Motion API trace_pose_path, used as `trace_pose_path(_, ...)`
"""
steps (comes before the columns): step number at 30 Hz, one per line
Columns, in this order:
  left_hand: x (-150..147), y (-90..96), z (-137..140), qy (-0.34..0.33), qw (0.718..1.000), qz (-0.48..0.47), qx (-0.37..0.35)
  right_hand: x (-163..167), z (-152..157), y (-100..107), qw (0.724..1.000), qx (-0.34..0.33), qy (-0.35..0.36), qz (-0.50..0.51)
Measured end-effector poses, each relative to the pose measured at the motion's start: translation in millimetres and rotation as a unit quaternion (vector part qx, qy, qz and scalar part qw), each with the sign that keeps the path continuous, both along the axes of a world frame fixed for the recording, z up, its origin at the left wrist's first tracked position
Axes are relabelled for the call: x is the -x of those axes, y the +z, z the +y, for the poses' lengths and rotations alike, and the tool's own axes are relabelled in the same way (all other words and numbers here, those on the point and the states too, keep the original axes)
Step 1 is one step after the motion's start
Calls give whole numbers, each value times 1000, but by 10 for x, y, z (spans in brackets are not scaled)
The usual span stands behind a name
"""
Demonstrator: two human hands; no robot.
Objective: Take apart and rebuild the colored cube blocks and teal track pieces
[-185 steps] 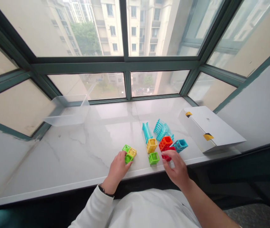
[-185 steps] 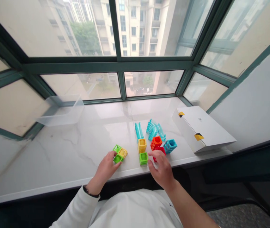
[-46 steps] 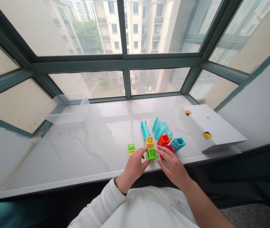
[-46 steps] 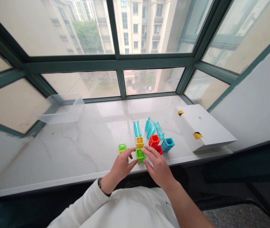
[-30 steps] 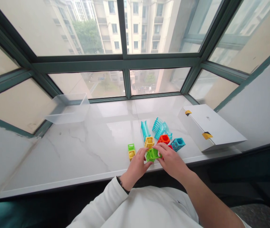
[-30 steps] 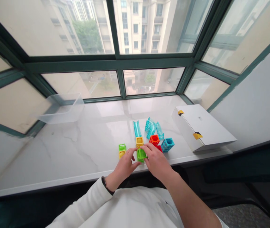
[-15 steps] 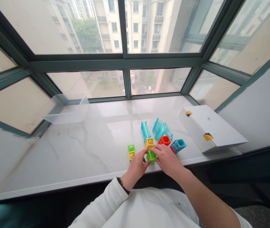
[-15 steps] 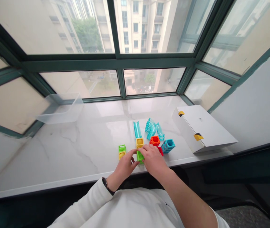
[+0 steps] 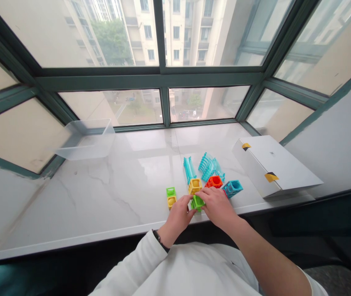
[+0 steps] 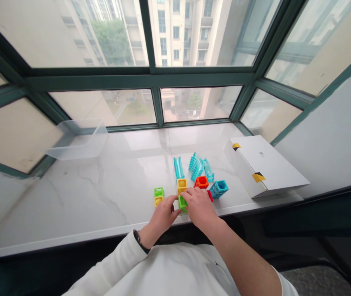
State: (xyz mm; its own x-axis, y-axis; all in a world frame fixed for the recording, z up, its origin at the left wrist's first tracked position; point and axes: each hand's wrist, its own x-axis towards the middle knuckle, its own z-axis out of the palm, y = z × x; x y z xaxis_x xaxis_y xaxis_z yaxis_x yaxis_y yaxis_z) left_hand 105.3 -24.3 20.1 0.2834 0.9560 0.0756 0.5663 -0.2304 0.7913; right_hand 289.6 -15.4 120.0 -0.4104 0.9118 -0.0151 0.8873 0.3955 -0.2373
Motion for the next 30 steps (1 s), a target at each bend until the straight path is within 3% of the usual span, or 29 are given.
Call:
trace_pose_path(7,-18,48,5,13,1000,-6,17,10,-5,-20,1000,-6,-7,-5)
trace_pose_path(15,-93,201,29,56,993,-45,97,21,-19,-13,1000,-3,-9,-7)
trace_pose_path(22,-106,170,20,64,990,-69,109,24,-25,6,1000,-6,-4,-11)
trace_pose_path(27,124,213,-14,53,992,-82,79,-1,-55,-10,1000,-12,-11,6)
trace_pose_path(30,367,301,56,79,992,-80,64,-9,-99,83,999,-27,-18,42)
